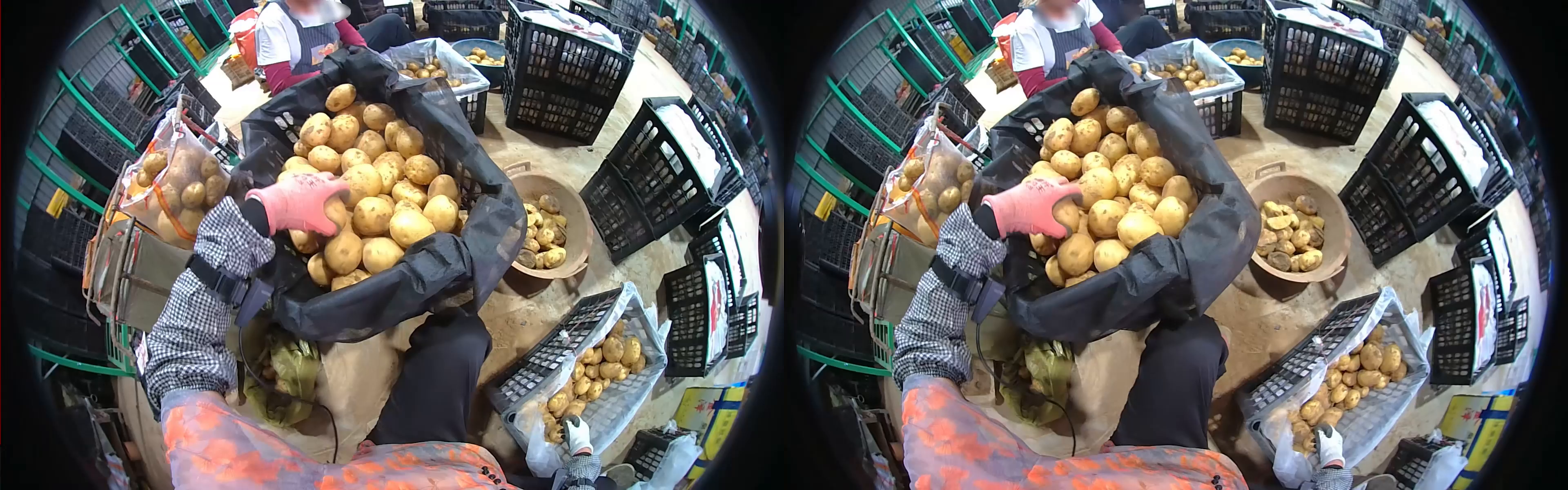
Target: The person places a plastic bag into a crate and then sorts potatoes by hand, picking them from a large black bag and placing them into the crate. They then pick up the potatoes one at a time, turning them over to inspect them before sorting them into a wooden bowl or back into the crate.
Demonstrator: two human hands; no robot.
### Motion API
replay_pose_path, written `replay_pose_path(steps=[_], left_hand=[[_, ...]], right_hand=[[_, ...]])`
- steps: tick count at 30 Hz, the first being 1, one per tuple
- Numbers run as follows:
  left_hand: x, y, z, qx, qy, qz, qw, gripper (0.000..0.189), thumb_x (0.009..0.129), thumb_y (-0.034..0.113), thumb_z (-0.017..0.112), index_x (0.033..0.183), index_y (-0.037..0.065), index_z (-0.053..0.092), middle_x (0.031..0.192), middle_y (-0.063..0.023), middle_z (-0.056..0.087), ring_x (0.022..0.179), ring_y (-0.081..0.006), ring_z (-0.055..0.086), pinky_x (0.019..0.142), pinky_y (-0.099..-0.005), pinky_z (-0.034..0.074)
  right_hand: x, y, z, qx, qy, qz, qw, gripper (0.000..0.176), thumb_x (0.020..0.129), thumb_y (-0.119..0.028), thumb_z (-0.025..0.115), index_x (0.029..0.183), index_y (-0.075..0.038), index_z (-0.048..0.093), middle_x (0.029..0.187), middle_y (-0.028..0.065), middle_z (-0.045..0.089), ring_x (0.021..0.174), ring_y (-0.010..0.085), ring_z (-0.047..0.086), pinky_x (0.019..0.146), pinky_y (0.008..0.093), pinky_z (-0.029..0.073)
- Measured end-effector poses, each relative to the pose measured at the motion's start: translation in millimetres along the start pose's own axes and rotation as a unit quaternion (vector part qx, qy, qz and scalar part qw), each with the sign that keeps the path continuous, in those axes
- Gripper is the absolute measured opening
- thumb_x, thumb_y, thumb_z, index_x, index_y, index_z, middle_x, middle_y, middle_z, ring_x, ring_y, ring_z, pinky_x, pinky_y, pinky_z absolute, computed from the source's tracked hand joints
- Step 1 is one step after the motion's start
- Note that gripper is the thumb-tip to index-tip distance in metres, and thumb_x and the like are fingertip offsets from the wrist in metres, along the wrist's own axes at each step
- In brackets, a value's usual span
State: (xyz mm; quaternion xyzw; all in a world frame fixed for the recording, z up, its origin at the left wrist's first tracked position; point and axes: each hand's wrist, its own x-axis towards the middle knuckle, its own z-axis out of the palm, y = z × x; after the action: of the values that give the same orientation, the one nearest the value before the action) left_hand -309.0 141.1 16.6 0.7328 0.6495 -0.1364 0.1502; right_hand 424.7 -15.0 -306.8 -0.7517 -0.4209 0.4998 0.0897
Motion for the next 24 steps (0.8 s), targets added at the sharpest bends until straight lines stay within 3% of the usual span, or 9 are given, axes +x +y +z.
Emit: replay_pose_path(steps=[6,7,9,11,14,17,19,23,24], left_hand=[[-44,29,-12,-0.383,-0.041,0.019,0.923,0.041,0.078,0.019,0.067,0.117,0.007,0.062,0.101,-0.0057,0.062,0.090,-0.0118,0.058,0.083,-0.0246,0.047],[-48,37,-20,-0.379,-0.044,0.021,0.924,0.041,0.078,0.019,0.067,0.117,0.007,0.062,0.101,-0.0057,0.062,0.090,-0.0118,0.058,0.083,-0.0246,0.047],[-53,47,-30,-0.262,-0.039,0.031,0.964,0.043,0.076,0.021,0.071,0.115,0.005,0.062,0.103,-0.0056,0.063,0.096,-0.0121,0.058,0.086,-0.0265,0.047],[-49,44,-36,-0.230,-0.033,0.067,0.970,0.042,0.076,0.017,0.072,0.114,0.003,0.061,0.104,-0.0051,0.063,0.102,-0.0130,0.058,0.090,-0.0284,0.046],[-29,46,-28,-0.280,0.275,0.127,0.911,0.050,0.075,0.005,0.070,0.123,0.004,0.055,0.116,-0.0059,0.059,0.106,-0.0150,0.057,0.095,-0.0302,0.045],[2,77,-27,-0.450,0.240,0.079,0.857,0.054,0.080,0.012,0.070,0.130,0.003,0.049,0.123,-0.0111,0.056,0.114,-0.0183,0.054,0.101,-0.0317,0.042],[39,76,-6,-0.096,0.289,0.154,0.940,0.064,0.086,0.025,0.064,0.139,0.001,0.038,0.133,-0.0263,0.049,0.124,-0.0355,0.050,0.105,-0.0375,0.038],[56,73,0,-0.010,0.140,0.000,0.990,0.053,0.085,0.022,0.058,0.130,-0.003,0.045,0.128,-0.0241,0.050,0.121,-0.0394,0.048,0.101,-0.0443,0.042],[68,21,27,0.063,0.165,0.054,0.983,0.051,0.086,0.021,0.058,0.129,-0.004,0.047,0.125,-0.0243,0.052,0.121,-0.0393,0.048,0.103,-0.0434,0.040]], right_hand=[[27,37,-5,-0.135,-0.016,-0.046,0.990,0.014,0.089,-0.014,0.058,0.091,-0.003,0.066,0.074,0.0070,0.064,0.063,0.0183,0.063,0.057,0.0308,0.052],[21,31,-1,-0.066,-0.007,-0.032,0.997,0.015,0.088,-0.015,0.059,0.090,-0.002,0.065,0.072,0.0080,0.064,0.063,0.0184,0.063,0.057,0.0318,0.051],[-6,-24,1,-0.201,-0.008,-0.092,0.975,0.016,0.087,-0.015,0.060,0.090,0.000,0.065,0.072,0.0086,0.064,0.066,0.0177,0.064,0.059,0.0322,0.051],[32,32,3,-0.109,-0.013,-0.045,0.993,0.017,0.086,-0.016,0.060,0.089,0.000,0.065,0.072,0.0081,0.063,0.067,0.0170,0.063,0.061,0.0326,0.050],[28,41,-2,-0.149,0.005,-0.108,0.983,0.019,0.085,-0.021,0.060,0.091,-0.005,0.067,0.073,0.0093,0.065,0.063,0.0194,0.062,0.061,0.0343,0.050],[7,16,-3,-0.171,0.002,-0.090,0.981,0.022,0.086,-0.027,0.058,0.091,-0.007,0.068,0.075,0.0150,0.067,0.067,0.0295,0.065,0.063,0.0387,0.051],[17,27,-2,-0.190,0.004,-0.096,0.977,0.023,0.086,-0.029,0.058,0.087,-0.007,0.067,0.079,0.0170,0.067,0.073,0.0335,0.065,0.067,0.0413,0.051],[-18,-19,-2,-0.175,0.024,-0.159,0.971,0.026,0.087,-0.030,0.059,0.089,-0.004,0.062,0.084,0.0207,0.064,0.084,0.0420,0.060,0.072,0.0476,0.047],[-28,-29,-4,-0.176,0.033,-0.167,0.970,0.027,0.087,-0.029,0.058,0.092,-0.003,0.061,0.086,0.0216,0.064,0.085,0.0428,0.060,0.073,0.0474,0.047]])
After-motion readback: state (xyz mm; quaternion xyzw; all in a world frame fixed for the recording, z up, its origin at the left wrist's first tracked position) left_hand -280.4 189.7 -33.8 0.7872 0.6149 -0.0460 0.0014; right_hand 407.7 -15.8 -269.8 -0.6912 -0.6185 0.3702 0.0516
